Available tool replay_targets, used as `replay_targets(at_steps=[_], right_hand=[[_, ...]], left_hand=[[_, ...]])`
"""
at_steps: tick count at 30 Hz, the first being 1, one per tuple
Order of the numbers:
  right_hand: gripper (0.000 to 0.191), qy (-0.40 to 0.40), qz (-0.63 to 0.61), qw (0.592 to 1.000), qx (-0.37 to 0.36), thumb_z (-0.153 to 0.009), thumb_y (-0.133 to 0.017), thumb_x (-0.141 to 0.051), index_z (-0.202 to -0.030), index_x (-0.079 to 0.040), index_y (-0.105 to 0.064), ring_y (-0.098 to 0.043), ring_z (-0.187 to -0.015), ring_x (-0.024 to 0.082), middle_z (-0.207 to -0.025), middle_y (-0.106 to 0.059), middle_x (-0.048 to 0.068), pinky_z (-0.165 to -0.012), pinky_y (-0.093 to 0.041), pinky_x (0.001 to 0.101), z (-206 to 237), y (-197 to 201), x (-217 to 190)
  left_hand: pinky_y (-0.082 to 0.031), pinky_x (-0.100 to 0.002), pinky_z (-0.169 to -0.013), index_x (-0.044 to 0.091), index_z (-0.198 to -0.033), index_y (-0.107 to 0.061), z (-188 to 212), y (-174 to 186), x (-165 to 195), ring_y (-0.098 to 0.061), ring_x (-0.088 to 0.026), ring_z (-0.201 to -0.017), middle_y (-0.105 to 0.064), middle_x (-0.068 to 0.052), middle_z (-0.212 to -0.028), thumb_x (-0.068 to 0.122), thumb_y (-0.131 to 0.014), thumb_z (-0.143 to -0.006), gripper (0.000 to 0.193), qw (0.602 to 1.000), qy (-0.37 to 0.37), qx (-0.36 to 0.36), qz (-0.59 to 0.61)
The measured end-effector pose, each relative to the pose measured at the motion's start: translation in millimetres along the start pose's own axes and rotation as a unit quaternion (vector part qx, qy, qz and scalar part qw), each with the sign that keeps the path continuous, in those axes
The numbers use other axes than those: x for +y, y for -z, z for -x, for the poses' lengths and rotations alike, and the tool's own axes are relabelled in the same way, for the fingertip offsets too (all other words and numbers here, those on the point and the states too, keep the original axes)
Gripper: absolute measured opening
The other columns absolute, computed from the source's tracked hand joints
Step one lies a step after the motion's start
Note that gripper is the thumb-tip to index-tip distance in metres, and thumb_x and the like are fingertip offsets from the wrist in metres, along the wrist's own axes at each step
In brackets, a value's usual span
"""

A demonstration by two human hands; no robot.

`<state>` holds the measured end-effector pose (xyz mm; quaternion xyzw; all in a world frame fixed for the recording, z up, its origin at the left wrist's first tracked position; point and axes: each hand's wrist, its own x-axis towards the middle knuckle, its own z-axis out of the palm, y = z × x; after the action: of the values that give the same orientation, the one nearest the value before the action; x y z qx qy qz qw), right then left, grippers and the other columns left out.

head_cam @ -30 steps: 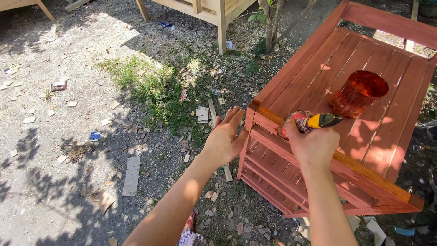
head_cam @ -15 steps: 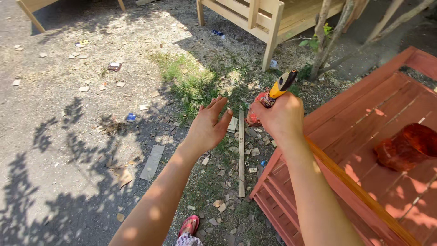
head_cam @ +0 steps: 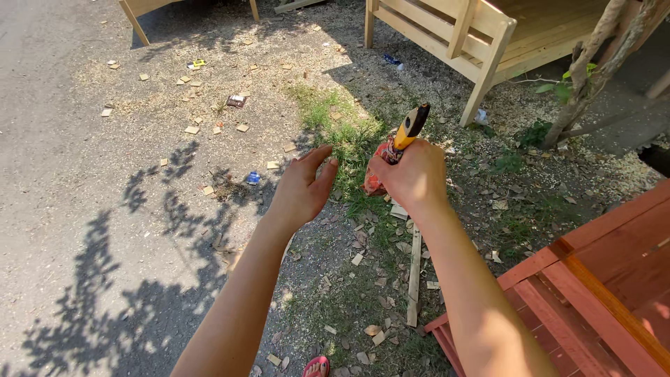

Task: The person applies a reddish-brown stain or paint to a small wooden table using a brush, working along the top rails and edges while steadying the table with the other hand. They rotate around the table to coat different sides and briefly dip the brush into the can resting on the tabletop.

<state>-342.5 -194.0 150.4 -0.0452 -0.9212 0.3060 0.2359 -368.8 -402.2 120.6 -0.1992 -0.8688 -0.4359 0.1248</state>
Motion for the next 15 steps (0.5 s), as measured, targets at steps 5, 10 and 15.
replay_targets(at_steps=[5, 10, 15], right_hand=[[0.03, -0.008, -0.011, 1.0, -0.023, -0.074, -0.082, -0.031, -0.078, -0.003, -0.072, -0.074, -0.067, 0.031, -0.07, -0.073, 0.013, -0.067, -0.059, 0.0417, -13.0, -35.0, -22.6], [0.035, -0.028, 0.025, 0.999, -0.012, -0.073, -0.086, -0.033, -0.081, -0.002, -0.072, -0.073, -0.068, 0.032, -0.072, -0.073, 0.015, -0.066, -0.059, 0.0429, -24.2, -60.4, -34.9], [0.037, -0.026, 0.021, 0.999, -0.011, -0.073, -0.086, -0.034, -0.082, -0.001, -0.072, -0.074, -0.067, 0.029, -0.072, -0.073, 0.014, -0.066, -0.059, 0.0412, -35.2, -80.6, -40.8]], left_hand=[[-0.048, -0.043, -0.106, 0.003, -0.135, -0.063, -18.7, 19.1, -32.6, -0.062, -0.038, -0.127, -0.067, -0.022, -0.134, 0.036, -0.055, -0.1, 0.048, 1.0, -0.001, 0.005, 0.009], [-0.045, -0.043, -0.108, 0.004, -0.136, -0.062, -38.7, 30.8, -56.7, -0.059, -0.038, -0.129, -0.065, -0.021, -0.136, 0.037, -0.055, -0.101, 0.049, 1.0, 0.003, -0.009, -0.007], [-0.043, -0.044, -0.111, 0.002, -0.135, -0.063, -57.3, 37.9, -74.7, -0.057, -0.04, -0.133, -0.062, -0.022, -0.141, 0.036, -0.053, -0.103, 0.048, 0.999, -0.051, -0.006, -0.004]])
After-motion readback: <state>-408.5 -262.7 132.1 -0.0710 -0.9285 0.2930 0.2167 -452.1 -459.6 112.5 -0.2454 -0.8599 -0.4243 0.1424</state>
